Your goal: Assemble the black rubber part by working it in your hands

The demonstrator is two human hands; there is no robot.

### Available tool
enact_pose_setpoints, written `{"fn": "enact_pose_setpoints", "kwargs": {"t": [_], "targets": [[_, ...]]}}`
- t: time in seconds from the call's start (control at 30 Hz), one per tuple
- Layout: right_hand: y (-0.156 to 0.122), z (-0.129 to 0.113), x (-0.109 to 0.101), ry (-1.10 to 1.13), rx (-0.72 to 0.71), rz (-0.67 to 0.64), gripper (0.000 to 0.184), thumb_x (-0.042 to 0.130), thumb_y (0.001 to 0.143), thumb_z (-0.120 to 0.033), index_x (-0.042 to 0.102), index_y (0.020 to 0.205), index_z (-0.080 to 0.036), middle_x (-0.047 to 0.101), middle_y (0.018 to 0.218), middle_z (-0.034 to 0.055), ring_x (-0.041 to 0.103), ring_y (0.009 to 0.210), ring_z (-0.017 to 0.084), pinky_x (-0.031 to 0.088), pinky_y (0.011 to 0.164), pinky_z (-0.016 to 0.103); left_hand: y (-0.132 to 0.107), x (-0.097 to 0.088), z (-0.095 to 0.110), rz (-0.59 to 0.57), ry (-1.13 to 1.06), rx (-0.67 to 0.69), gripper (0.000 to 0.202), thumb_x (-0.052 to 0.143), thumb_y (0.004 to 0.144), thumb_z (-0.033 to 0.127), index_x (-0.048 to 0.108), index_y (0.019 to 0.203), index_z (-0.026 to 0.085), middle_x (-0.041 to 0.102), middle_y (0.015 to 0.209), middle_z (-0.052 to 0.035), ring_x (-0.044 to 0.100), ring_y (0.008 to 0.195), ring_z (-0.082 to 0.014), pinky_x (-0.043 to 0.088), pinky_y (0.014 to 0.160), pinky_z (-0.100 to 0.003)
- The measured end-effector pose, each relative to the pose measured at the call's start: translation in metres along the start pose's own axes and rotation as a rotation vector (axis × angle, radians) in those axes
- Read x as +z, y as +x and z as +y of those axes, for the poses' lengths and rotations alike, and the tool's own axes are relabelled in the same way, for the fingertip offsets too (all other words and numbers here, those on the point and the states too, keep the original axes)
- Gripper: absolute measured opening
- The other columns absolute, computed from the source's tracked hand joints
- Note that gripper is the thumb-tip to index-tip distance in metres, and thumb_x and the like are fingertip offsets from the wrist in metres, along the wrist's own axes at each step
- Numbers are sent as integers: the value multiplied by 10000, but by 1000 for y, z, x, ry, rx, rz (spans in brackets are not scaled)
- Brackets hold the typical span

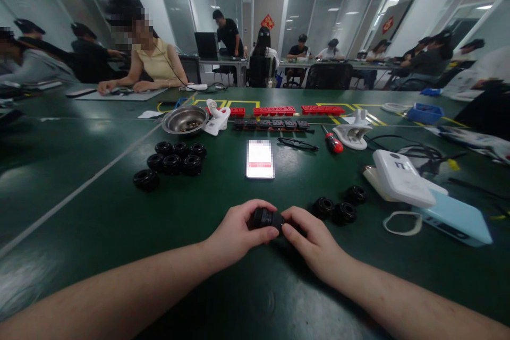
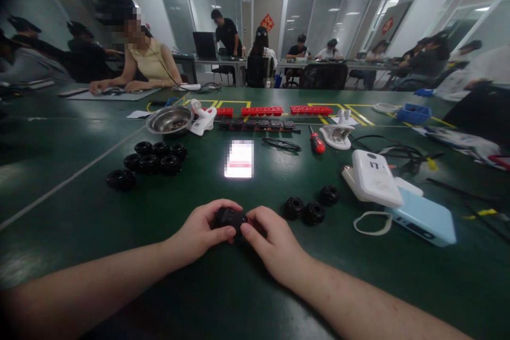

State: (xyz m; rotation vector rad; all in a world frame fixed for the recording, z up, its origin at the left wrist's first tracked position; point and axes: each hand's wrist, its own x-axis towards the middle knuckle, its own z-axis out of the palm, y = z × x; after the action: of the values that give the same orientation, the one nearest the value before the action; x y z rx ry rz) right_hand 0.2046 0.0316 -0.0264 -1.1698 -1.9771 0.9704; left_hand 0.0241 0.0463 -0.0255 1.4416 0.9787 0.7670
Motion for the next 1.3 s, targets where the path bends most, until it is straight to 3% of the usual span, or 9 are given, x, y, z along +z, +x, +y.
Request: {"fn": "enact_pose_setpoints", "kwargs": {"t": [0.17, 0.33, 0.5, 0.67, 0.9, 1.0, 1.13, 1.2, 1.3], "targets": [[0, 0, 2, 28, 18, 54, 138, 514, 783, -300, 525, 826, -169, 521, 758, 25, 487, 698, 154, 401, 627, 277, 3, -1, 0, -42, -68, -17, 374, 661, 655, 310, 535, 974, 162, 573, 823, -19, 565, 614, -123, 469, 619, -291], [-1, -2, 2, 94, 15, 46, 209, 517, 780, -326, 496, 926, -177, 527, 830, 36, 500, 752, 162, 418, 665, 285, 1, -2, 0, 2, 28, 22, 361, 666, 650, 319, 563, 964, 173, 590, 847, -28, 567, 669, -144, 463, 651, -292], [-1, -2, -1, 26, -21, 10, 233, 412, 836, -380, 516, 806, -173, 521, 741, 26, 485, 689, 159, 389, 617, 280, -1, 0, -1, 9, 4, 30, 360, 674, 645, 298, 556, 965, 183, 570, 850, -14, 559, 637, -127, 459, 617, -271], [1, 0, 1, 14, 20, 27, 157, 483, 800, -314, 527, 796, -164, 519, 731, 24, 482, 673, 151, 389, 608, 271, 3, 1, -2, -39, -108, -11, 373, 669, 647, 289, 525, 968, 161, 564, 816, -10, 556, 589, -110, 464, 590, -271], [-1, -2, 1, 45, -2, 23, 193, 474, 811, -341, 513, 896, -172, 540, 806, 36, 500, 731, 159, 411, 652, 280, 0, -1, -1, -3, -16, 23, 375, 672, 645, 327, 549, 963, 170, 575, 837, -21, 557, 629, -125, 464, 615, -274], [0, -2, 0, 18, -24, 3, 227, 414, 840, -367, 527, 825, -171, 542, 756, 29, 498, 696, 156, 404, 624, 278, 0, 0, -1, 14, 21, 38, 373, 675, 641, 325, 555, 961, 174, 572, 840, -17, 557, 645, -131, 458, 623, -274], [2, 0, 0, -12, 10, 9, 185, 459, 820, -328, 532, 758, -169, 540, 708, 20, 495, 655, 146, 402, 593, 266, 3, -1, -2, -7, 64, 32, 385, 677, 640, 326, 556, 972, 172, 584, 826, -20, 564, 665, -142, 456, 644, -281], [2, 0, 2, 19, 18, 30, 131, 505, 790, -297, 532, 809, -170, 545, 742, 22, 504, 679, 148, 416, 616, 270, 3, -2, -2, -10, 72, 28, 385, 665, 653, 334, 555, 984, 172, 593, 842, -28, 568, 675, -147, 456, 653, -287], [1, -1, 3, 69, 27, 45, 188, 550, 758, -291, 518, 904, -177, 541, 792, 25, 511, 712, 151, 429, 640, 274, 2, -3, -2, 3, 78, 43, 368, 655, 664, 343, 562, 976, 172, 598, 857, -34, 568, 717, -159, 453, 670, -292]]}}
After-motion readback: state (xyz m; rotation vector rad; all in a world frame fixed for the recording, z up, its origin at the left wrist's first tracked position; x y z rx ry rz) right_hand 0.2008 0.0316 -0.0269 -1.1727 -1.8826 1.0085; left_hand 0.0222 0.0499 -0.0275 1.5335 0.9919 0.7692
